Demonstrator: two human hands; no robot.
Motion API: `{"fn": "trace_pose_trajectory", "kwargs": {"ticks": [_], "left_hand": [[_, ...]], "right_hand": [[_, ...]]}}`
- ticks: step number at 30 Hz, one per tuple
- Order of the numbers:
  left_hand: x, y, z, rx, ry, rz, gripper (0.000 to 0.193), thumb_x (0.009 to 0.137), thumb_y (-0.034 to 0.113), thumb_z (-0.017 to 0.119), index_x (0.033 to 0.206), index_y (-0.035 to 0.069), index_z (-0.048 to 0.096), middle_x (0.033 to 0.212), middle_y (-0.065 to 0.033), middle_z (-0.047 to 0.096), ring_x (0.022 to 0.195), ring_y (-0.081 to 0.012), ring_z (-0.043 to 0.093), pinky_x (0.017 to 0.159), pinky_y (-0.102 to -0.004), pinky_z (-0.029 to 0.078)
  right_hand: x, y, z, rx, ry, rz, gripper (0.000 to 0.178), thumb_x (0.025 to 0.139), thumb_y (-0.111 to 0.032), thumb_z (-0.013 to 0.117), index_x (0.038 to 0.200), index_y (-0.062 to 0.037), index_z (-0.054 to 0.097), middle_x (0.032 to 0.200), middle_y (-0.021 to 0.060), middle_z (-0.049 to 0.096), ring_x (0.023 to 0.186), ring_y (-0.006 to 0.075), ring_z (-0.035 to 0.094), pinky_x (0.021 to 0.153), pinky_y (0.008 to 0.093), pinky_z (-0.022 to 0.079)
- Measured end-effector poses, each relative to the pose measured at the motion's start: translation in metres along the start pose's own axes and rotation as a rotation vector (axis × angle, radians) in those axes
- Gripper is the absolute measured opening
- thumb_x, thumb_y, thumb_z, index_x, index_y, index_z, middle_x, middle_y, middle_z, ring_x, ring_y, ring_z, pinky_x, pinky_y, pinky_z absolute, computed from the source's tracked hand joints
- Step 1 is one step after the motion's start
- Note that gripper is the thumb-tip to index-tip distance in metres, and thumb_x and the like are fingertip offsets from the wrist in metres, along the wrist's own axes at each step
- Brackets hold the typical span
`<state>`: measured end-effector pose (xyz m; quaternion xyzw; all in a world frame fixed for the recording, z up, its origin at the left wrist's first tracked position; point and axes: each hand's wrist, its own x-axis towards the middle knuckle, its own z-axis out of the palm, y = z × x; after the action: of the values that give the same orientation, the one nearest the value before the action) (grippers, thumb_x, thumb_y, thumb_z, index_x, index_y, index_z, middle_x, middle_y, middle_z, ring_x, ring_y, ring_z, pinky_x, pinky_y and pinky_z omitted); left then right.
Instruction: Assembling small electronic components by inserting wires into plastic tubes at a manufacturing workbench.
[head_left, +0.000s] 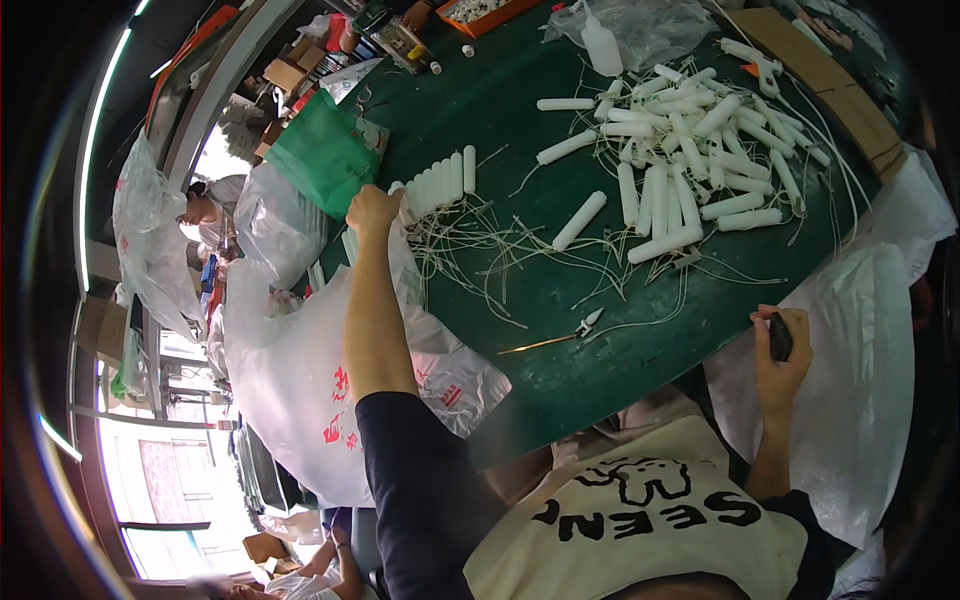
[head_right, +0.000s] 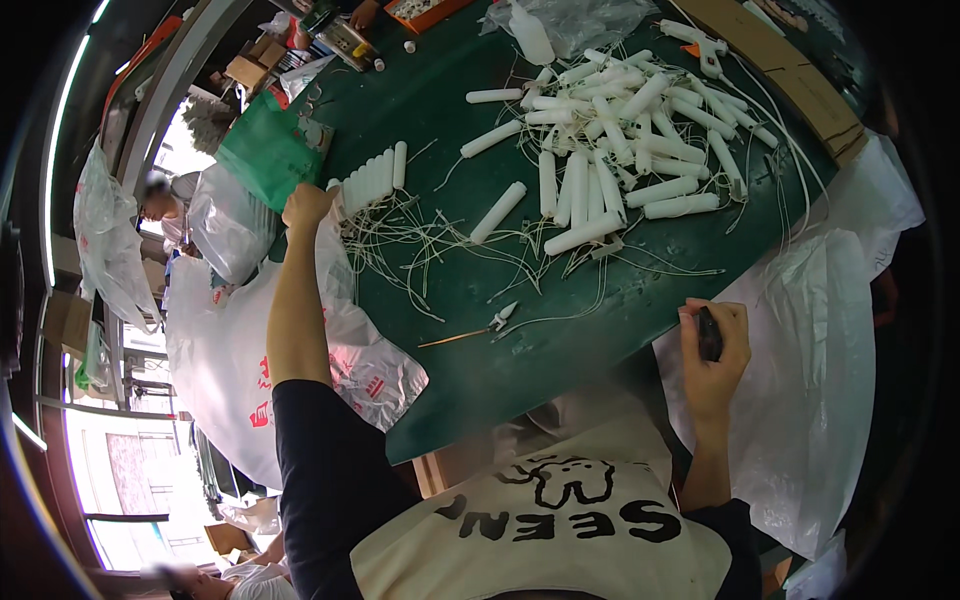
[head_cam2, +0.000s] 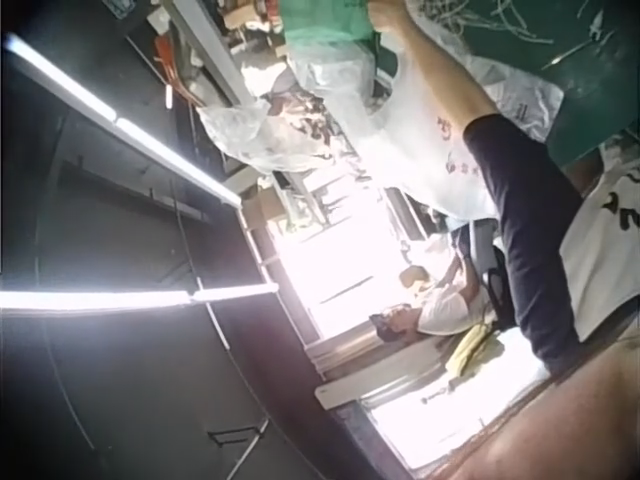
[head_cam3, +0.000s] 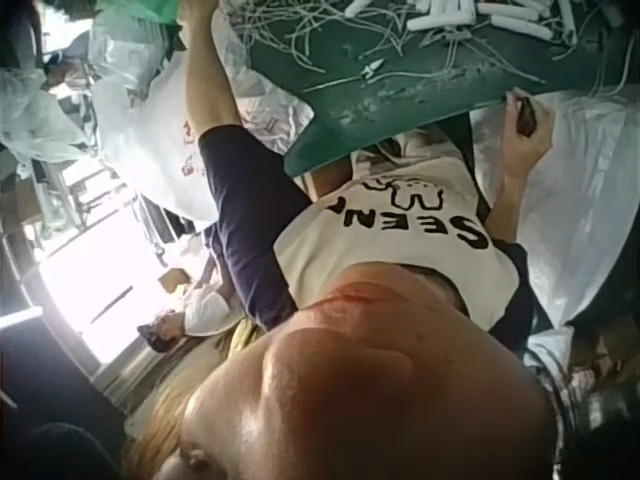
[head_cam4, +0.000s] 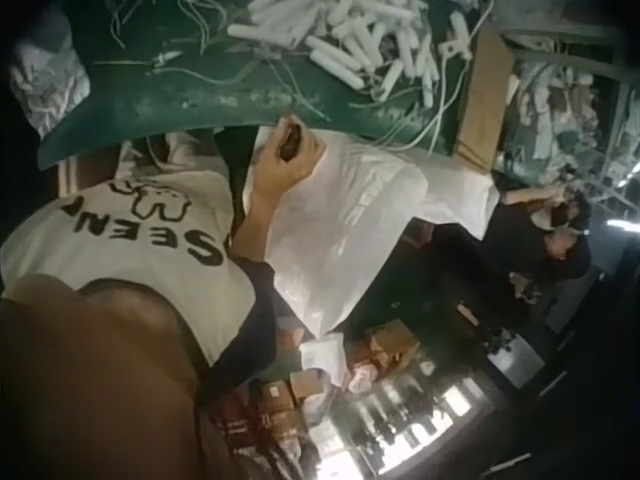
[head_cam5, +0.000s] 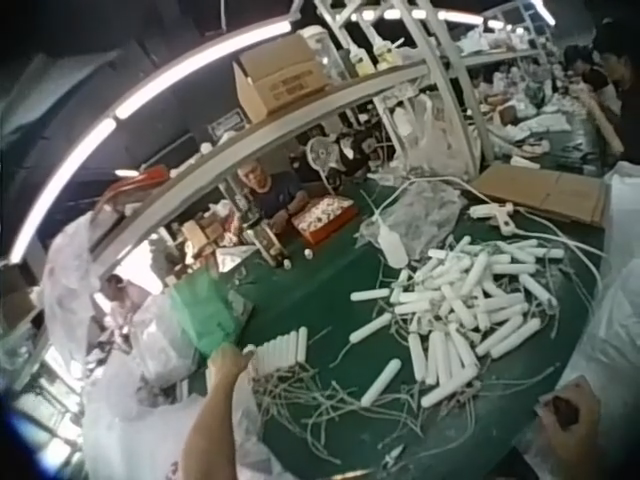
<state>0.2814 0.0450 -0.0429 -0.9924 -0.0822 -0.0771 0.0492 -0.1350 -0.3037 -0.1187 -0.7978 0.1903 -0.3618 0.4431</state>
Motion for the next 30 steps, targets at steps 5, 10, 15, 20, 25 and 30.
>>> {"fn": "trace_pose_trajectory", "kwargs": {"ticks": [5,10,15,20,25,30], "left_hand": [[-0.001,0.0,-0.002,0.004,-0.07,0.043,0.057,0.062,0.054,0.069,0.094,0.007,0.067,0.102,-0.0147,0.065,0.097,-0.0302,0.062,0.079,-0.04,0.049],[0.002,-0.003,-0.004,0.034,-0.189,0.068,0.055,0.06,0.048,0.071,0.096,0.006,0.066,0.103,-0.0148,0.064,0.096,-0.0302,0.062,0.08,-0.0392,0.049],[-0.013,0.009,-0.012,0.069,-0.085,0.068,0.045,0.059,0.037,0.069,0.094,0.007,0.067,0.1,-0.0133,0.065,0.094,-0.0283,0.063,0.078,-0.0368,0.05],[-0.014,0.004,-0.011,0.098,0.047,0.125,0.038,0.064,0.035,0.067,0.089,0.006,0.066,0.093,-0.0148,0.066,0.088,-0.0301,0.064,0.073,-0.0392,0.051],[-0.046,0.056,-0.045,0.073,0.317,0.41,0.034,0.074,0.039,0.063,0.083,0.006,0.065,0.078,-0.0146,0.066,0.076,-0.0312,0.064,0.066,-0.0422,0.05],[-0.136,0.125,-0.057,-0.345,-0.108,0.794,0.047,0.07,0.053,0.065,0.073,0.007,0.068,0.068,-0.0118,0.063,0.068,-0.029,0.063,0.062,-0.0376,0.048]], "right_hand": [[0.0,-0.001,0.002,-0.005,0.033,-0.035,0.012,0.078,0.0,0.064,0.089,-0.0014,0.061,0.08,0.0058,0.052,0.07,0.0128,0.052,0.059,0.0225,0.041],[-0.003,-0.001,0.003,0.006,0.042,-0.035,0.011,0.077,0.0,0.064,0.088,-0.0013,0.062,0.079,0.0059,0.052,0.069,0.0133,0.052,0.06,0.0228,0.041],[-0.005,0.001,0.001,0.014,0.058,-0.03,0.011,0.076,0.0,0.064,0.087,-0.0012,0.061,0.079,0.0065,0.052,0.069,0.0147,0.052,0.061,0.024,0.042],[-0.009,0.0,-0.006,-0.026,-0.026,-0.038,0.013,0.079,0.007,0.059,0.091,0.0028,0.057,0.083,0.0089,0.054,0.075,0.0174,0.059,0.069,0.0256,0.047],[-0.011,-0.004,-0.007,-0.036,-0.026,-0.056,0.012,0.078,0.004,0.061,0.089,0.0024,0.058,0.08,0.008,0.053,0.073,0.0162,0.056,0.066,0.0244,0.045],[-0.01,-0.017,-0.003,0.007,-0.007,-0.093,0.012,0.075,0.002,0.065,0.086,0.0005,0.061,0.079,0.0087,0.054,0.068,0.0172,0.054,0.063,0.0246,0.042]]}}
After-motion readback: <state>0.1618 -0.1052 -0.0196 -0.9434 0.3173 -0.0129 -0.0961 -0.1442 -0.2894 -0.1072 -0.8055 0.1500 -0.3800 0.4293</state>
